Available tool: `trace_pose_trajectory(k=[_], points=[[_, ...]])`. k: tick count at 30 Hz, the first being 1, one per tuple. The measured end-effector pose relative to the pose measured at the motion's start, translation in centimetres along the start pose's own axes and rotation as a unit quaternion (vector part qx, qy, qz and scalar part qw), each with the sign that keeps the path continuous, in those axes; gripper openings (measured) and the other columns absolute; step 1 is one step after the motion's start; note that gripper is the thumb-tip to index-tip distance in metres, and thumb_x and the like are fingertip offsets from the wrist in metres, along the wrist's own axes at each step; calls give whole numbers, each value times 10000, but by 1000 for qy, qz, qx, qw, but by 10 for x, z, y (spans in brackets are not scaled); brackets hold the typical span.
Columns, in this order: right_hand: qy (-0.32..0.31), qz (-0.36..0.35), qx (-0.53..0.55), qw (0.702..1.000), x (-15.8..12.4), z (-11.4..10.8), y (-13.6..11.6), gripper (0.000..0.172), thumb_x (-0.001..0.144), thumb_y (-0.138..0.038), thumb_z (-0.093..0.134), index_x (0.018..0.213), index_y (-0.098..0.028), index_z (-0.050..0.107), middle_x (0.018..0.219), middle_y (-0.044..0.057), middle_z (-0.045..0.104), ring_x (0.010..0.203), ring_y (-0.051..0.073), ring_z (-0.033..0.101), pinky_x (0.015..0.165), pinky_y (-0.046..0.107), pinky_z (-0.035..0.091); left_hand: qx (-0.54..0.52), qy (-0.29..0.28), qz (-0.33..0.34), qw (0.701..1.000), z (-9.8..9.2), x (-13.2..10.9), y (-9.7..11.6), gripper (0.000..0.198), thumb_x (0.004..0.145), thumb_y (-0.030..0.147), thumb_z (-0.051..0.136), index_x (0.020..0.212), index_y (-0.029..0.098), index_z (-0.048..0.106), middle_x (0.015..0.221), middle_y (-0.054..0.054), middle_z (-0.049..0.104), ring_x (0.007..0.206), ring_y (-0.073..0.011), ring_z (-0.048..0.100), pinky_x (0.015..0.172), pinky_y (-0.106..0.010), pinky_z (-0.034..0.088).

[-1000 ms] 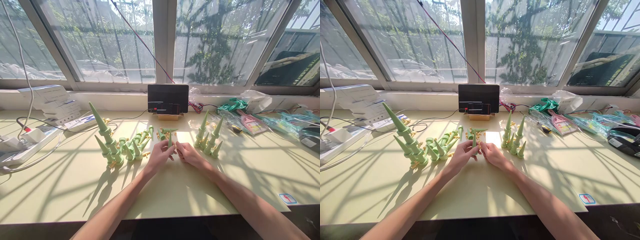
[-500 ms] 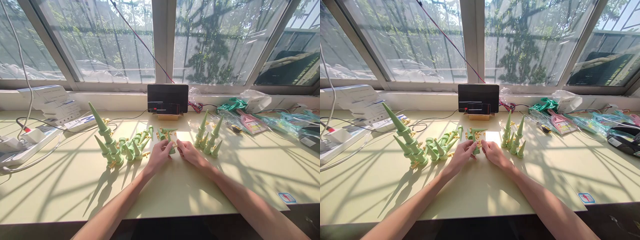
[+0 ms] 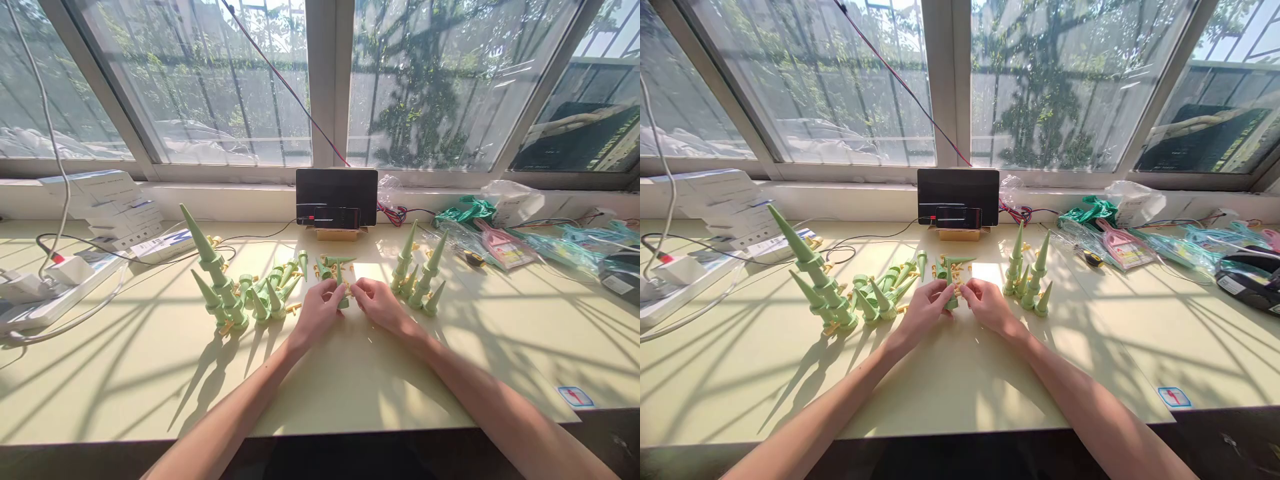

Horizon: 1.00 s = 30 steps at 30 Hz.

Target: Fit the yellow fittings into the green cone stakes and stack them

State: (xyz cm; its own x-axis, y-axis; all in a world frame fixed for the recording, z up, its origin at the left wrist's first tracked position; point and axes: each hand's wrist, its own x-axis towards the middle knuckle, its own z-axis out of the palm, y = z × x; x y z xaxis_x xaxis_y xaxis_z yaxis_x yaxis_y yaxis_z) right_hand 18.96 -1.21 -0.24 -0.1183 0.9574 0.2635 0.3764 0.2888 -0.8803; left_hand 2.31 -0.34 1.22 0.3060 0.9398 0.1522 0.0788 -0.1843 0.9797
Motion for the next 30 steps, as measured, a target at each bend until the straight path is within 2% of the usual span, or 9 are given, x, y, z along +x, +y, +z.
trace_pose_trajectory(k=[7, 12, 20, 24, 30], points=[[6, -9, -23, 1000, 0, 2, -1, 389, 928, -490, 492, 679, -192, 525, 556, -29, 457, 541, 131, 436, 538, 266, 353, 55, 16, 15, 998, -1, 0, -4, 368, 841, 541, 598, 847, 178, 657, 937, -96, 684, 877, -226, 650, 515, -251, 544], [15, -14, -26, 999, 0, 0, -2, 393, 930, -492, 490, 688, -187, 537, 563, -23, 472, 554, 136, 447, 545, 266, 359, 130, 26, 54, 990, -1, 0, -7, 300, 866, 477, 578, 804, 192, 647, 837, -65, 672, 837, -209, 648, 567, -251, 510], [17, -7, -10, 1000, 0, 0, 4, 402, 932, -503, 490, 669, -198, 482, 566, -28, 445, 544, 130, 414, 516, 258, 334, 151, 23, 68, 986, -1, -1, -9, 303, 881, 450, 559, 717, 195, 557, 764, -42, 626, 787, -188, 623, 549, -236, 464], [30, 13, 6, 999, 1, 1, 6, 431, 951, -517, 448, 645, -215, 416, 527, -38, 425, 508, 128, 401, 507, 261, 331, 164, 32, 81, 983, 0, -1, -8, 277, 889, 421, 548, 753, 185, 601, 772, -39, 638, 785, -179, 626, 566, -237, 470], [64, 16, -15, 998, 3, 1, 12, 408, 940, -490, 458, 642, -215, 409, 544, -42, 400, 514, 125, 384, 506, 261, 312, 188, 61, 99, 975, 1, -1, -9, 183, 879, 344, 578, 846, 187, 668, 803, -31, 664, 759, -155, 615, 613, -252, 495]])
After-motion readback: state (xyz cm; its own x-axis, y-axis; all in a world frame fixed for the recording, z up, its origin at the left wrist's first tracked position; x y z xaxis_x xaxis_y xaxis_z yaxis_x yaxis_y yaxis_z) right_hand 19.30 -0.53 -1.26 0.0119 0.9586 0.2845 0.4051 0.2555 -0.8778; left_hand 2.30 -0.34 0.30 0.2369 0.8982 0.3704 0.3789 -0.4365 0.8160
